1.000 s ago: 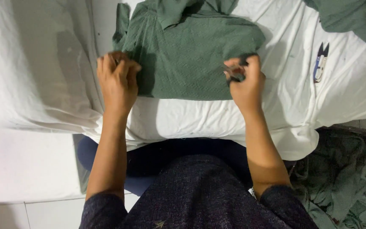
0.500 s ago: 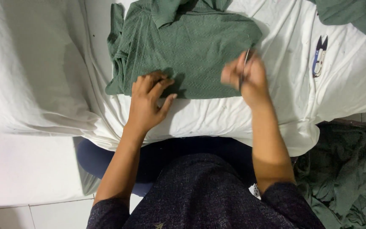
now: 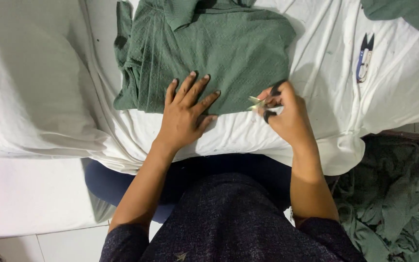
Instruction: Trimming loose threads and excess fabric from a green garment using scissors
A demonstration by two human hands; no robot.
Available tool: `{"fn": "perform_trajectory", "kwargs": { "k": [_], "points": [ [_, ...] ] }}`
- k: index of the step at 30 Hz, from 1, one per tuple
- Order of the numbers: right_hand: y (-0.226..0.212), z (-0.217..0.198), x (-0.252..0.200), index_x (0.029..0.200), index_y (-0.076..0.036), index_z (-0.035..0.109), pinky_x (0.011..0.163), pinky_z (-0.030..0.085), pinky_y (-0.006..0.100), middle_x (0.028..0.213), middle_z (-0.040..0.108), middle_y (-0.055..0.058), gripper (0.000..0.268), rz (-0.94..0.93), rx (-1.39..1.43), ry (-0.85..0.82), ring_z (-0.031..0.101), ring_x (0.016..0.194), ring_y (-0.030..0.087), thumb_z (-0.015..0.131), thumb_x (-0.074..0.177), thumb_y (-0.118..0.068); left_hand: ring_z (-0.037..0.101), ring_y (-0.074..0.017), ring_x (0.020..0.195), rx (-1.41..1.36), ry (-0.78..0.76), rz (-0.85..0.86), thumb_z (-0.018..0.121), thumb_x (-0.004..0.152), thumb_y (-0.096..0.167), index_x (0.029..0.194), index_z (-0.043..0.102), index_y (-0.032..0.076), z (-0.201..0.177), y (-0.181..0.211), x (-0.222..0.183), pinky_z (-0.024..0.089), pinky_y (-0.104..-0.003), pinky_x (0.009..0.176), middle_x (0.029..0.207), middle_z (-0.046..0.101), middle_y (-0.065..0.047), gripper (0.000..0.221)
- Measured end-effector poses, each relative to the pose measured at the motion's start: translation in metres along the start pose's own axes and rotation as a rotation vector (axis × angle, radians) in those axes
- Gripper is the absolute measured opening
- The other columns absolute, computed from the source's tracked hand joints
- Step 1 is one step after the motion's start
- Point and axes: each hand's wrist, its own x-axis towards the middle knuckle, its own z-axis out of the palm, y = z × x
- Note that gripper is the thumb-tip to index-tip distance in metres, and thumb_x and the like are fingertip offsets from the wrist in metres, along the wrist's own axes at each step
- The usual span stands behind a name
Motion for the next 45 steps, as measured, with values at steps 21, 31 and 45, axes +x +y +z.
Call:
{"fn": "perform_trajectory", "kwargs": {
  "k": [21,31,45],
  "points": [
    [-0.012,0.037,0.063,0.114,-0.01,0.06,0.086,0.055,0.044,0.097,0.073,0.008,0.054,-0.284,-0.209,0.384,0.072,0.092,0.033,0.098,0.078,-0.024,0.068,-0.0202,0.107,0.086,0.277,-0.104,0.073,0.096,0.047,0.093,0.077,0.021,-0.02,-0.017,-0.014,0.024,-0.057,0.107,0.094,0.074,0.002,0.026],
    [0.017,0.076,0.085,0.107,-0.007,0.054,0.1,0.041,0.046,0.114,0.071,0.004,0.046,-0.42,-0.253,0.309,0.061,0.104,0.032,0.09,0.079,-0.011,0.041,-0.0408,0.141,0.18,0.079,-0.434,0.066,0.099,0.046,0.152,0.046,0.014,-0.021,-0.106,0.069,0.037,-0.066,0.105,0.155,0.047,-0.016,0.065],
    [0.006,0.075,0.076,0.124,-0.005,0.05,0.098,0.045,0.043,0.127,0.064,0.012,0.052,-0.371,-0.087,0.683,0.061,0.111,0.034,0.085,0.085,0.0,0.064,-0.0278,0.085,-0.569,0.556,-0.437,0.066,0.105,0.014,0.107,0.067,0.005,-0.026,-0.085,0.031,0.05,-0.04,0.075,0.084,0.062,-0.01,0.009]
  ]
}}
